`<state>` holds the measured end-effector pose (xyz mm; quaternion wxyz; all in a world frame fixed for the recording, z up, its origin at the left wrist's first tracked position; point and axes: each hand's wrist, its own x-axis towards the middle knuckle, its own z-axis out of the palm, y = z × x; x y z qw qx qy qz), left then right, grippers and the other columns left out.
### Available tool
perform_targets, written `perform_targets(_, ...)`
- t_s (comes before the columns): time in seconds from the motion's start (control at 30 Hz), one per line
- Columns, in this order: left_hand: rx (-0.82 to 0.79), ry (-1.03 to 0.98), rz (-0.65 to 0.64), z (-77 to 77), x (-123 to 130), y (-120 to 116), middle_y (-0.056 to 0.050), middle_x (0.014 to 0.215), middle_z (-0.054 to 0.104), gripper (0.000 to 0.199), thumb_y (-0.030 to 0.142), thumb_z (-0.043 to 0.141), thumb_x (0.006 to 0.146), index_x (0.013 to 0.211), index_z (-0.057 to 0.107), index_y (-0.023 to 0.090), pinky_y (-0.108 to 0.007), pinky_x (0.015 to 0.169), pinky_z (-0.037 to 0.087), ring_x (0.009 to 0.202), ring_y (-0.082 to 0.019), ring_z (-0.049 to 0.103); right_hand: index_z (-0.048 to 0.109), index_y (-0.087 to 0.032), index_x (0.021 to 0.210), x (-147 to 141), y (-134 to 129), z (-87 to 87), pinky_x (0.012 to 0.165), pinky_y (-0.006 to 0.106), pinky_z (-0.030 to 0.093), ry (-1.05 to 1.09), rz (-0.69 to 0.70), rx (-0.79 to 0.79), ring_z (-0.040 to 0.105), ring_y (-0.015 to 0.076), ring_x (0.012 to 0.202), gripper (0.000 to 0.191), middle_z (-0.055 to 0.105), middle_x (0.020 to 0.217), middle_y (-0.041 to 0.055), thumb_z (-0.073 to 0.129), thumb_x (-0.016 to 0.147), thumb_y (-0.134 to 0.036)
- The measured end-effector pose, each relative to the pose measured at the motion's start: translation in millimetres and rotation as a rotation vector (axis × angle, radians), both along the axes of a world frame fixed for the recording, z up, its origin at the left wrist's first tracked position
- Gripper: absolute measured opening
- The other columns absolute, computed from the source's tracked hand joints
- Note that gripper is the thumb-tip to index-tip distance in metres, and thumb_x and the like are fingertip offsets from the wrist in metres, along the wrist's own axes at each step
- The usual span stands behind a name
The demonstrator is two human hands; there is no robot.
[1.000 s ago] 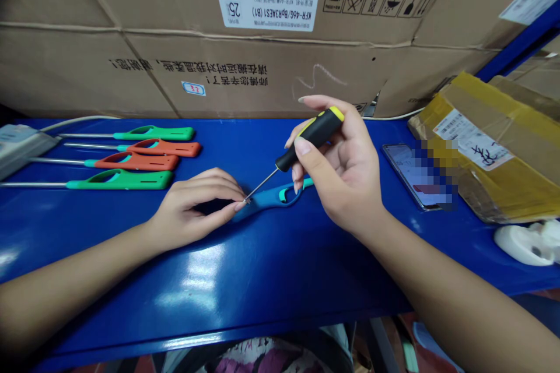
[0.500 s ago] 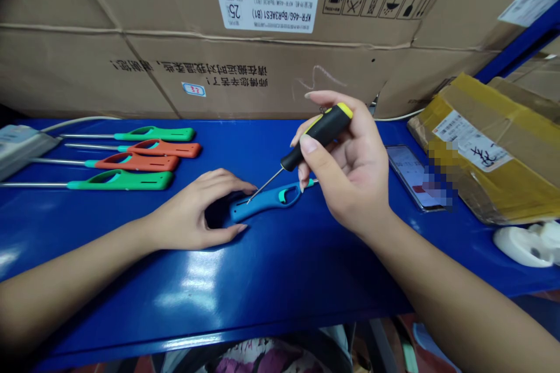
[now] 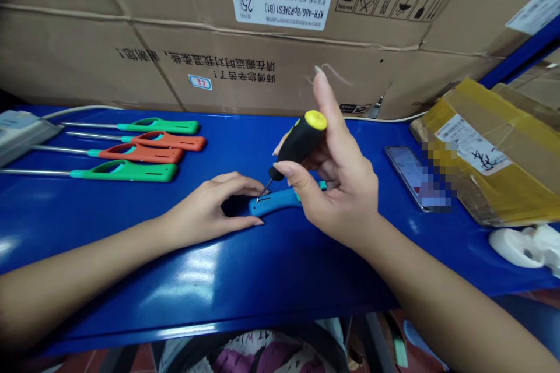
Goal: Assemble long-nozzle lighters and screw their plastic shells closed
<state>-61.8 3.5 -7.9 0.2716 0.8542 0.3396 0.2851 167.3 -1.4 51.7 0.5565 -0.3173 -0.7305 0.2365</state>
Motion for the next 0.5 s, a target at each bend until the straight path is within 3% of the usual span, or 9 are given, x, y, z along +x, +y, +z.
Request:
perform_targets(0.23, -0.004, 0.011, 0.019, -0.4, 7.5, -6.8, -0.007, 0.109, 0.070, 0.042, 0.033, 0.080, 0.083, 0.118, 0.062, 0.018, -0.040, 0.092, 0.058, 0.102, -0.023, 0.069, 0.037, -0.038, 0.156, -2.1, 1.4, -3.6, 0.069, 0.034, 0.067, -0.037, 0.052, -0.026, 0.073, 0.0214, 0.085, 0.075, 0.070, 0.122, 0.0064, 0.072, 0.090, -0.031)
perform_targets(0.5, -0.059, -0.049, 0.059, -1.6, 13.7, -11.1, -0.005, 0.105, 0.071, 0.038, 0.025, 0.083, 0.080, 0.110, 0.060, 0.018, -0.038, 0.089, 0.060, 0.096, -0.022, 0.071, 0.037, -0.038, 0.156, -5.4, 1.2, -7.1, 0.065, 0.030, 0.065, -0.026, 0.088, -0.071, 0.070, 0.0186, 0.079, 0.072, 0.072, 0.101, 0.0030, 0.069, 0.092, -0.031)
